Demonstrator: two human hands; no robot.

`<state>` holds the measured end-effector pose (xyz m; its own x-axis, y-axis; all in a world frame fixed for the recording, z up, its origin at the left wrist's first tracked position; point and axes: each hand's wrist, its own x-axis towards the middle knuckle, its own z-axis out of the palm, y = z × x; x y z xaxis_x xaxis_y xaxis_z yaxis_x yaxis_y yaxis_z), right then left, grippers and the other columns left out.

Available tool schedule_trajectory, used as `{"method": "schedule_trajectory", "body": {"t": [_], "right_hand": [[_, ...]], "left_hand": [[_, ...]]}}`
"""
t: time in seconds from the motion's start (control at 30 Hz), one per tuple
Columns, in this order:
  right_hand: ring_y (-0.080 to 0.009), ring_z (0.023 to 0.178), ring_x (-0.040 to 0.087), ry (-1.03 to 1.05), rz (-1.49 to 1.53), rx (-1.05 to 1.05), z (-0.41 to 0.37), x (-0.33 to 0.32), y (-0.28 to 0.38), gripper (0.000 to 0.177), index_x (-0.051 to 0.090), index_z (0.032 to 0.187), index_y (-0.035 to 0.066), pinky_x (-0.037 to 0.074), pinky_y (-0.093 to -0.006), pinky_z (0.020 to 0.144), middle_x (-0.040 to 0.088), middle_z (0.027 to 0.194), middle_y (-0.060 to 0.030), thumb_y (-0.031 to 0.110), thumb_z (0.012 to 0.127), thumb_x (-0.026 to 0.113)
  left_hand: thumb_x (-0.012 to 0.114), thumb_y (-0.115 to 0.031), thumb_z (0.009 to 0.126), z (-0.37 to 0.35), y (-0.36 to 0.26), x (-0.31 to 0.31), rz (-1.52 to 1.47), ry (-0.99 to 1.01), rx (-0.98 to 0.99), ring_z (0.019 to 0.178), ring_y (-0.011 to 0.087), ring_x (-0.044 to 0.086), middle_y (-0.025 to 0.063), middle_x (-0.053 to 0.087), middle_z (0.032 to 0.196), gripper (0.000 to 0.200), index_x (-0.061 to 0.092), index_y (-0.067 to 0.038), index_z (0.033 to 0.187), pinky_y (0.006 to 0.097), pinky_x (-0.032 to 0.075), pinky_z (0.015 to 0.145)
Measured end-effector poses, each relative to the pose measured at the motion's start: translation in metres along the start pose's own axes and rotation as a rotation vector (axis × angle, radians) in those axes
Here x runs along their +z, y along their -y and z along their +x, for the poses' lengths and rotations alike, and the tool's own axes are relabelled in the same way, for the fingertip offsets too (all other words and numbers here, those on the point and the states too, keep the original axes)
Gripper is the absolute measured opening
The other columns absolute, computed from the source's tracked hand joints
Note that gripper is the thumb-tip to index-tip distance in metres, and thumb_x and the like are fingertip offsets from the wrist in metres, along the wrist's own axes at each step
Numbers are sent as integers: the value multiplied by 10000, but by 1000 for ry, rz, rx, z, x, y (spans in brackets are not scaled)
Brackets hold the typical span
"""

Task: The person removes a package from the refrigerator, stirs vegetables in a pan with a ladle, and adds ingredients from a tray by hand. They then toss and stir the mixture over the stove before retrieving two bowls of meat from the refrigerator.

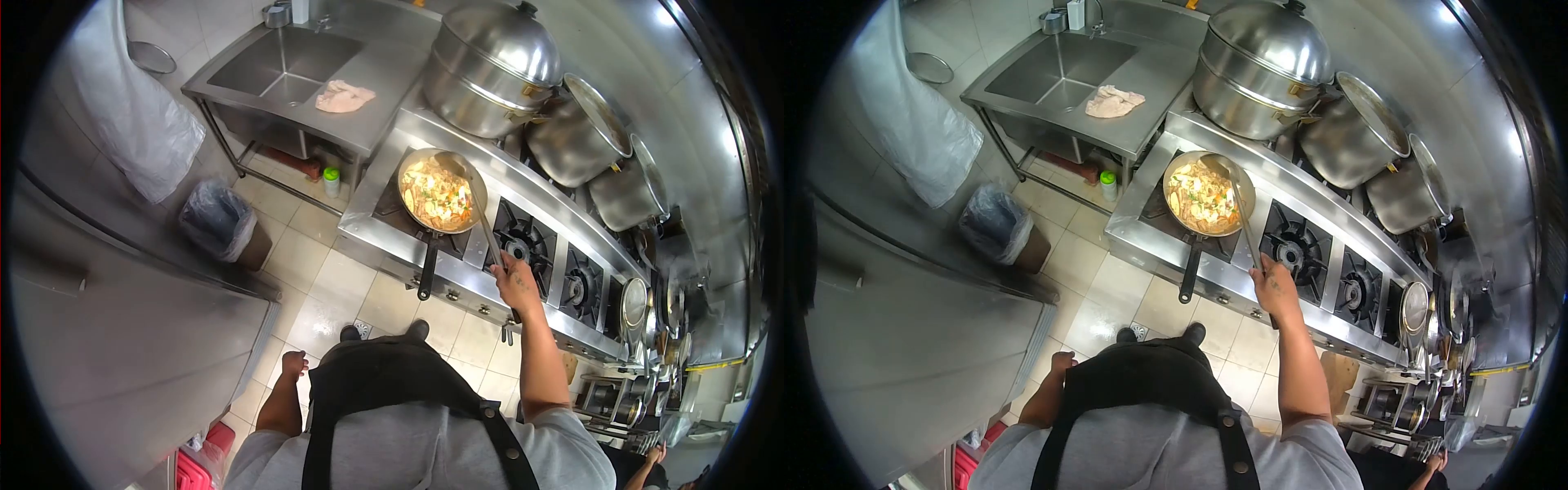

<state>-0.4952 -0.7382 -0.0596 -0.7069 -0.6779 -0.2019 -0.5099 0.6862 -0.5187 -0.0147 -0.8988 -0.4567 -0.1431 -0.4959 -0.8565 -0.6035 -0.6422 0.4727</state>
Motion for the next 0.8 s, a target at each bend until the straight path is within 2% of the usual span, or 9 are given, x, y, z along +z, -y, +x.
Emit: {"method": "schedule_trajectory", "body": {"t": [0.07,0.1,0.17,0.27,0.3,0.43,0.6,0.67,0.8], "right_hand": [[-402,811,599,-192,-181,-67,-11,8,5,361,548,1180,46,469,-446,697,608,820,-262,164,839,571],[-402,811,599,-194,-179,-67,-12,12,5,361,548,1180,46,469,-446,697,608,820,-262,164,839,571],[-382,808,617,-132,-377,-14,-11,21,1,446,491,1271,88,489,-466,691,623,856,-247,191,845,573],[-379,777,624,-151,-464,-87,1,51,-17,475,488,1284,116,490,-459,694,636,854,-226,213,833,602],[-368,786,626,-94,-511,-54,2,58,-16,490,462,1306,130,492,-459,692,634,889,-219,229,844,588],[-352,758,630,-21,-614,-5,-13,71,-40,485,463,1308,131,495,-452,685,634,852,-197,228,848,583],[-361,754,628,-95,-418,-63,-23,59,-64,487,479,1289,96,493,-448,681,637,848,-208,215,834,605],[-390,744,621,-209,-299,-97,-11,69,-65,481,485,1274,60,488,-461,666,630,823,-239,204,831,602],[-420,743,610,-304,-155,-43,22,101,-58,471,482,1261,23,484,-470,658,617,805,-264,184,833,593]], "left_hand": [[542,-263,849,11,13,-5,314,65,190,553,203,609,93,630,737,265,583,-20,949,343,444,442],[542,-263,849,9,10,-5,316,64,192,553,203,609,93,630,737,265,583,-20,949,343,444,442],[543,-266,848,3,1,-1,247,33,111,569,202,617,92,634,745,269,585,-22,953,345,452,449],[545,-269,846,2,-12,5,181,47,18,576,198,617,90,635,747,267,584,-28,954,342,453,451],[546,-262,842,-9,-23,7,135,10,-9,567,196,615,93,634,742,260,586,-24,937,341,455,448],[536,-253,838,2,-27,7,5,19,57,548,195,610,103,632,730,253,591,-14,899,338,454,443],[525,-266,842,-2,-33,3,43,8,34,566,201,616,102,637,745,268,583,-16,919,347,453,447],[524,-271,842,1,-30,3,65,2,29,575,204,619,101,640,752,275,580,-16,930,353,455,453],[532,-283,843,3,-26,3,83,11,-5,592,208,621,98,644,770,295,573,-21,971,368,459,480]]}}
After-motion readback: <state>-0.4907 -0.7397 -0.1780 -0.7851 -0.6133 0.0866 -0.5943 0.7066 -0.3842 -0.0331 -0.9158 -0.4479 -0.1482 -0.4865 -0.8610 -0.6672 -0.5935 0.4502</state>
